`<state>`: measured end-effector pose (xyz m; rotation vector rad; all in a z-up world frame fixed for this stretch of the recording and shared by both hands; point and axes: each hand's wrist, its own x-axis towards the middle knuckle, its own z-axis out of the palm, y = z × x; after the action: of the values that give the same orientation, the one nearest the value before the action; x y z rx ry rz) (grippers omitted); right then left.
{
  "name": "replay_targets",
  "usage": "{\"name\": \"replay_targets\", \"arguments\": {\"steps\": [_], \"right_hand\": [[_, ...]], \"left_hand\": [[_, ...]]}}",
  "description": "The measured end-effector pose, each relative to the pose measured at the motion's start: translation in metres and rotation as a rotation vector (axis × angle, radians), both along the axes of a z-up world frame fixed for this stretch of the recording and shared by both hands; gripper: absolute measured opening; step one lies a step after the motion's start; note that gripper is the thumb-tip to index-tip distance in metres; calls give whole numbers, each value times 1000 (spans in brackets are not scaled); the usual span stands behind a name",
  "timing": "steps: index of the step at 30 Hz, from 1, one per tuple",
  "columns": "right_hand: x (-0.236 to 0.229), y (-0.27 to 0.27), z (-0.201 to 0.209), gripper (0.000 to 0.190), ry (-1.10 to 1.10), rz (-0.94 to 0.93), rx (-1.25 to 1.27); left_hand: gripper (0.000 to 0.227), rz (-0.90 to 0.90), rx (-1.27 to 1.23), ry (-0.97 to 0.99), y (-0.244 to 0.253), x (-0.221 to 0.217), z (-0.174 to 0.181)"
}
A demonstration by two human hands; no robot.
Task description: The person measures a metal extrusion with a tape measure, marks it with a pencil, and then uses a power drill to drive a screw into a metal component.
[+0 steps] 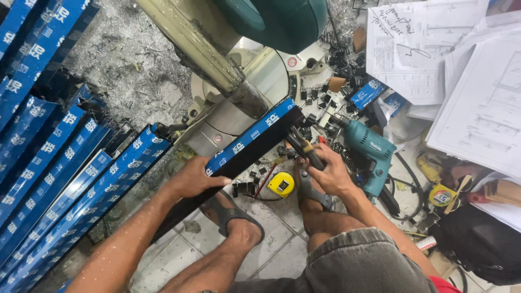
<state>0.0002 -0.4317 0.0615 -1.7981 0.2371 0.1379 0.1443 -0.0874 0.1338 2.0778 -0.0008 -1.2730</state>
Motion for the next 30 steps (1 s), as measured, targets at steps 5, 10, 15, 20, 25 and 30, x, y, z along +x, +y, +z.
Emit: {"name": "replay_targets", "arguments": {"steps": [5,10,15,20,25,30], "right_hand": [[-1,1,3,14,-47,-18,51],[23,10,74,31,580,-116,-99],[23,6,67,28,555,-88,-167],[4,1,20,20,7,-31,16],[5,-2,17,16,4,-2,53],[21,8,66,20,587,-99,-126]], "left_hand": [[34,23,-8,54,-1,2,-9],[53,-164,381,-453,-4,-63,-47],[62,-291,417,-773,18,-83,-90],[39,-80,49,-150,-19,-2,16],[38,-8,-10,33,-22,-3,6],[45,-260,393,-865,2,-80,-74]]}}
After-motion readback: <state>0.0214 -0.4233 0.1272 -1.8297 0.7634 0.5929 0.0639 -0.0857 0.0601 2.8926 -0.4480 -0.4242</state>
